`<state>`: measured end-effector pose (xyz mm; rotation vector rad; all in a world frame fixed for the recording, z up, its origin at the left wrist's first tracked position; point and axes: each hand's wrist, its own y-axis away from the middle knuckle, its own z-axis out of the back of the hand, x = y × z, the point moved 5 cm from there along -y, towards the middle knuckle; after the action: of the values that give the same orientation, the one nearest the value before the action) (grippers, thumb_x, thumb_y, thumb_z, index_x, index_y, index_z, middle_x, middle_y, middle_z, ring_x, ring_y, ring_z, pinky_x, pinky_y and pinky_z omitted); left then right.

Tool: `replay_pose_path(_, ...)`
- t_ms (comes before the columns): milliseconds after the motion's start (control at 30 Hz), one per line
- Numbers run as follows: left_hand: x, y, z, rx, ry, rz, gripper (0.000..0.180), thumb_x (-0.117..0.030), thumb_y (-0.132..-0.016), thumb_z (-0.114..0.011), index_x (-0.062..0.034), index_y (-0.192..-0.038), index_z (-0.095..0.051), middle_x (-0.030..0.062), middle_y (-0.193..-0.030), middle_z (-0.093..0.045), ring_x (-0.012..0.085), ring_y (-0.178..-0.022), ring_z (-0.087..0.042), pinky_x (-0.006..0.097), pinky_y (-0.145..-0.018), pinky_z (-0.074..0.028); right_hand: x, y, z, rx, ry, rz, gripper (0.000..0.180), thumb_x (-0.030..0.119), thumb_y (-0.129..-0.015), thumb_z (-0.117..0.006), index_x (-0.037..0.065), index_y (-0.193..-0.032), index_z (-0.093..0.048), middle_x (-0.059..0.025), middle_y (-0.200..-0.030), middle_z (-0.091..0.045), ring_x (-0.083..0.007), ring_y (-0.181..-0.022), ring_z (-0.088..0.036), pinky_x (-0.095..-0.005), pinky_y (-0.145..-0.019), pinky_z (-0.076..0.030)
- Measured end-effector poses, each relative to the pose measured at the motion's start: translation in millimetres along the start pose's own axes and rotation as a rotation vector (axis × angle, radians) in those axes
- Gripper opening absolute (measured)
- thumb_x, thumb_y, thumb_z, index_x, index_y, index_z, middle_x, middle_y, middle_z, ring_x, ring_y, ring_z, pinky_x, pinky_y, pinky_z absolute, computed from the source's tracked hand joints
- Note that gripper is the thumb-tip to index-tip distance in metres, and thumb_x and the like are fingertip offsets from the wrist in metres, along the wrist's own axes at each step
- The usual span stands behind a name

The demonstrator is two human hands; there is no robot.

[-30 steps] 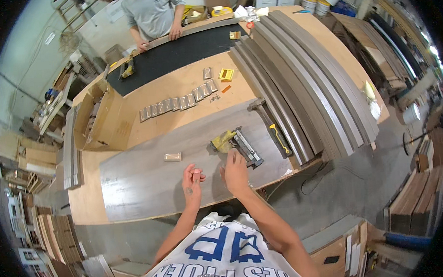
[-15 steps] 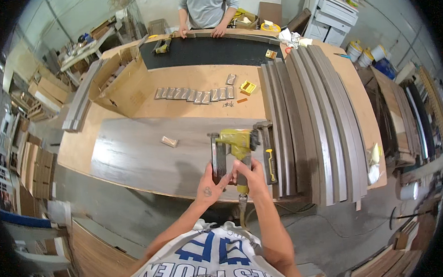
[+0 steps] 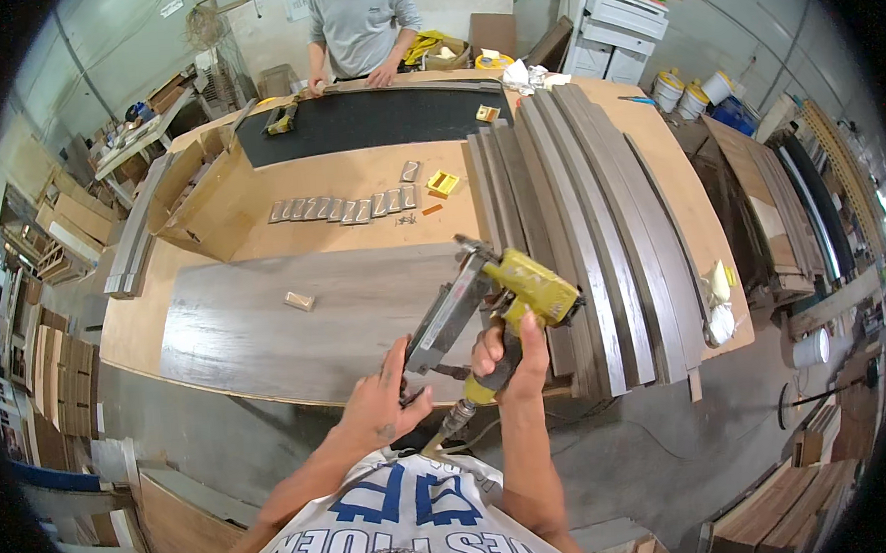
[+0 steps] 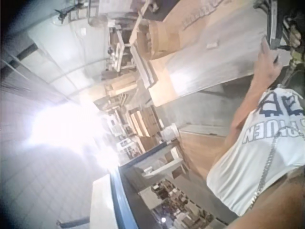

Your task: Assembling decorative wood panels using wood strips, metal ornaments, and a pneumatic nailer.

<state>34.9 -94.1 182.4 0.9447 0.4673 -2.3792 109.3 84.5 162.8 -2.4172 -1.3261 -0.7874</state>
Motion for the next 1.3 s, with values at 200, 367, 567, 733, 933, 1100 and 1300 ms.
replay_pose_path(200,-44.0,14.1,37.4,-0.058,-0.312,-0.286,0.087,-0.029,-0.079,-0.079,0.0022,-0.149,-0.037,0.0207,-0.119,-0.064,0.0313,-0.097,-0.069,0.040,-0.071,-0.056,8.4,-13.5,5.3,0.233,-0.537,0.104,0.060,0.058,-0.101,-0.047,0.005,-0.076,-0.054,-0.0013,-0.062,-0.049,-0.0102,-0.051,-0.049,-0.0244,-0.045,-0.042)
replay_pose_path(367,-37.5,8.8,50.7,0.089,-0.335,-0.284,0.081,-0.030,-0.082,-0.076,0.0089,-0.144,-0.041,0.0196,-0.113,-0.066,0.0273,-0.085,-0.067,0.036,-0.061,-0.057,9.7,-22.0,11.2,0.212,-0.626,0.162,0.066,0.058,-0.100,-0.050,-0.007,-0.109,-0.058,-0.0010,-0.065,-0.052,-0.0105,-0.052,-0.051,-0.0242,-0.045,-0.044)
replay_pose_path(567,70.6,-74.8,22.0,0.354,0.677,0.071,0.034,-0.033,-0.097,-0.064,-0.0037,-0.112,-0.071,0.0091,-0.083,-0.068,0.0153,-0.069,-0.061,0.031,-0.069,-0.052,32.3,-7.8,36.9,0.301,-0.618,0.255,0.077,0.067,-0.097,-0.049,-0.008,-0.101,-0.066,-0.0093,-0.077,-0.067,-0.0181,-0.063,-0.067,-0.0286,-0.054,-0.054)
replay_pose_path(733,176.0,-257.2,-47.9,-0.084,0.177,-0.190,0.021,-0.021,-0.094,-0.063,0.0003,-0.094,-0.066,0.0177,-0.084,-0.065,0.0264,-0.079,-0.065,0.040,-0.071,-0.050,33.1,16.7,45.7,0.263,-0.565,0.291,0.083,0.073,-0.094,-0.046,-0.007,-0.092,-0.069,-0.0148,-0.080,-0.071,-0.0225,-0.068,-0.070,-0.0324,-0.058,-0.057)
replay_pose_path(933,253.9,-377.7,-126.2,0.009,-0.435,-0.089,0.030,-0.007,-0.084,-0.065,-0.0005,-0.113,-0.061,0.0250,-0.116,-0.062,0.0393,-0.108,-0.063,0.046,-0.090,-0.054,39.4,35.4,40.5,0.071,-0.485,0.429,0.085,0.075,-0.094,-0.045,-0.006,-0.092,-0.070,-0.0127,-0.071,-0.068,-0.0183,-0.057,-0.062,-0.0294,-0.050,-0.052)
replay_pose_path(1100,274.6,-402.5,-151.4,0.065,-0.382,0.208,0.030,-0.007,-0.082,-0.064,0.0048,-0.109,-0.063,0.0245,-0.118,-0.062,0.0374,-0.117,-0.058,0.045,-0.092,-0.054,37.9,38.2,32.2,0.077,-0.442,0.523,0.084,0.075,-0.094,-0.046,-0.005,-0.077,-0.062,-0.0101,-0.063,-0.061,-0.0125,-0.048,-0.050,-0.0240,-0.044,-0.043)
replay_pose_path(1300,283.8,-382.1,-159.7,-0.051,-0.473,0.015,0.025,-0.007,-0.081,-0.063,0.0050,-0.104,-0.064,0.0254,-0.114,-0.064,0.0400,-0.112,-0.061,0.049,-0.093,-0.053,32.3,48.1,51.7,0.107,-0.399,0.457,0.083,0.078,-0.092,-0.047,-0.002,-0.074,-0.064,-0.0070,-0.060,-0.059,-0.0121,-0.046,-0.050,-0.0213,-0.044,-0.042)
